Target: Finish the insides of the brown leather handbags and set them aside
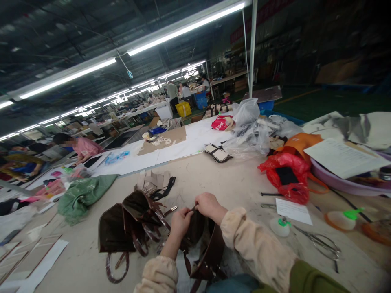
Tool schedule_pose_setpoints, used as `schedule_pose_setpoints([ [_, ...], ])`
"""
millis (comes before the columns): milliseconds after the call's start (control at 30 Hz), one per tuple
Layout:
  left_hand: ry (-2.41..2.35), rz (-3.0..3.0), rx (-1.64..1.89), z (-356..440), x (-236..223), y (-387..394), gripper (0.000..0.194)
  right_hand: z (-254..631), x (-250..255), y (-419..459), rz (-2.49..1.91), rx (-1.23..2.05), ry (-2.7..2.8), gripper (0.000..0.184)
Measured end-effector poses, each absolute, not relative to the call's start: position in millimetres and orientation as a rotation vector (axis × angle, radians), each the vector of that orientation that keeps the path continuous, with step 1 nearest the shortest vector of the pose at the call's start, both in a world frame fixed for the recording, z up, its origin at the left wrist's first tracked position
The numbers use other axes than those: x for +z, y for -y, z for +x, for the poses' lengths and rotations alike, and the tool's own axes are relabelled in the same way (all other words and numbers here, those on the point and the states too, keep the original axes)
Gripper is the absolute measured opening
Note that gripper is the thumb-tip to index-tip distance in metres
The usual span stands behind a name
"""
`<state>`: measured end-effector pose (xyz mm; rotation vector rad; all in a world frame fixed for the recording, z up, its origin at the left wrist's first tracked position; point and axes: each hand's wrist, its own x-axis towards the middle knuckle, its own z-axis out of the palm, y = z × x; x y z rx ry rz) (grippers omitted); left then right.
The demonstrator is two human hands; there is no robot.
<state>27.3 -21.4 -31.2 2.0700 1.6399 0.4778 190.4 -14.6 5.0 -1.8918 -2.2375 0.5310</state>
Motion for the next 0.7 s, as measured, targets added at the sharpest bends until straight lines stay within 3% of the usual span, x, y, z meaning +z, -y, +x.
schedule_pose_setpoints([
  [333, -1.464, 1.983, 0.460, 18.9, -23.9, 18.2, 0.020, 197.3, 5.0, 18.9, -1.840, 0.536, 2.231, 0.033],
  [600, -1.511, 2.126, 0.201, 1.8, -21.0, 19.1, 0.019, 196.2, 0.8, 17.3, -1.867, 0.578, 2.140, 0.043],
  [700, -1.584, 2.165, 0.178, -0.5, -23.8, 18.1, 0.023, 197.4, 0.6, 18.1, -1.836, 0.566, 2.180, 0.029],
])
